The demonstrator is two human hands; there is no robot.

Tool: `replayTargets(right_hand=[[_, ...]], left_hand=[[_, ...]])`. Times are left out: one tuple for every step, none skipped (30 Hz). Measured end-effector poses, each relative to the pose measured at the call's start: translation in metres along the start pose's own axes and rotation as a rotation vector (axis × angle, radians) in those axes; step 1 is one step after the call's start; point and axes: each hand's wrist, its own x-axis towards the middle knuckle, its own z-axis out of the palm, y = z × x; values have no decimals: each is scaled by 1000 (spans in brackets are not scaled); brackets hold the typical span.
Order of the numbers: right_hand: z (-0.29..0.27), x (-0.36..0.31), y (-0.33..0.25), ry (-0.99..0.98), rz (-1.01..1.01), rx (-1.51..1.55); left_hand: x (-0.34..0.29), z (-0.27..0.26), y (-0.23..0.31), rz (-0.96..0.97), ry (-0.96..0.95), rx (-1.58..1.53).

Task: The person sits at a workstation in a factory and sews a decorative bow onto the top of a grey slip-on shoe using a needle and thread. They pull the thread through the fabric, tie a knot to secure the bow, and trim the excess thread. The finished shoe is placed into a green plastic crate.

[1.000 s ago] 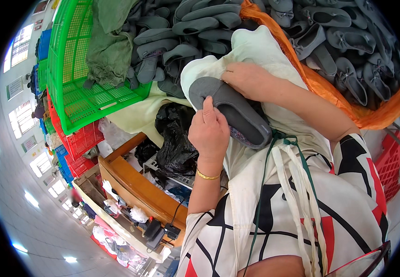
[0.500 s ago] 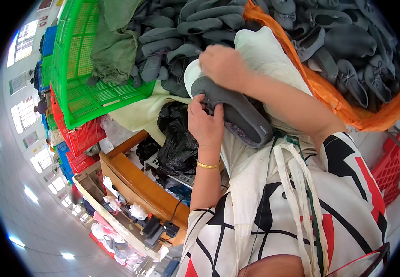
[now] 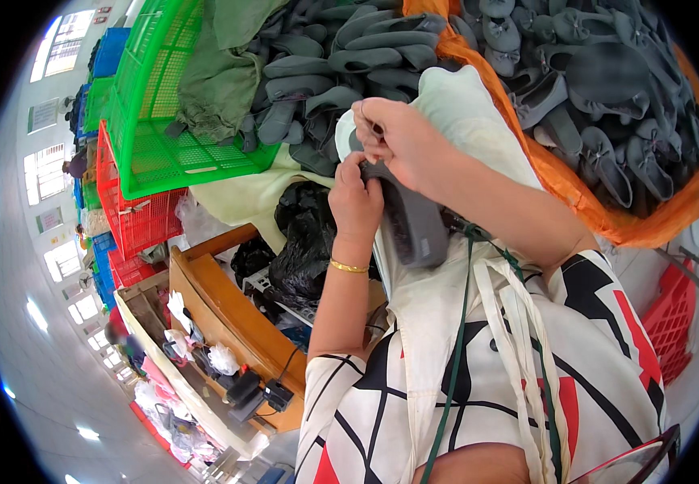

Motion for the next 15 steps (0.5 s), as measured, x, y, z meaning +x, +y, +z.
replayTargets(right_hand=[[12, -12, -6, -30, -44, -34], [20, -20, -11, 60, -105, -92], [21, -24, -14, 57, -123, -60], [15, -31, -17, 61, -138, -27], [11, -38, -20, 64, -152, 6], [9, -49, -21, -3, -182, -22], [8, -61, -18, 22, -174, -38], [7, -73, -14, 47, -166, -53], [5, -84, -10, 71, -157, -67], [-3, -97, -6, 70, -165, -75], [-16, -110, 1, 78, -171, -83], [-23, -123, 6, 85, -176, -90], [-27, -150, 12, 115, -134, -193], [-20, -163, 13, 121, -120, -281], [-17, -172, 15, 124, -105, -369]], left_hand=[[8, -3, 0, 61, 8, -13], [17, -8, -1, 122, 16, -23], [24, -14, -1, 182, 25, -33], [28, -19, 3, 211, -9, -89], [31, -22, 8, 253, -22, -88], [34, -25, 11, 294, -35, -86], [31, -24, 15, 330, -55, -89], [26, -23, 19, 344, -68, -59], [19, -22, 22, 359, -105, -48], [10, -20, 26, 376, -141, -42], [0, -14, 29, 392, -182, -42], [-9, -8, 32, 384, -217, -111], [-34, 7, 41, 345, -247, -178], [-39, 14, 42, 334, -270, -217], [-46, 19, 44, 323, -292, -255]])
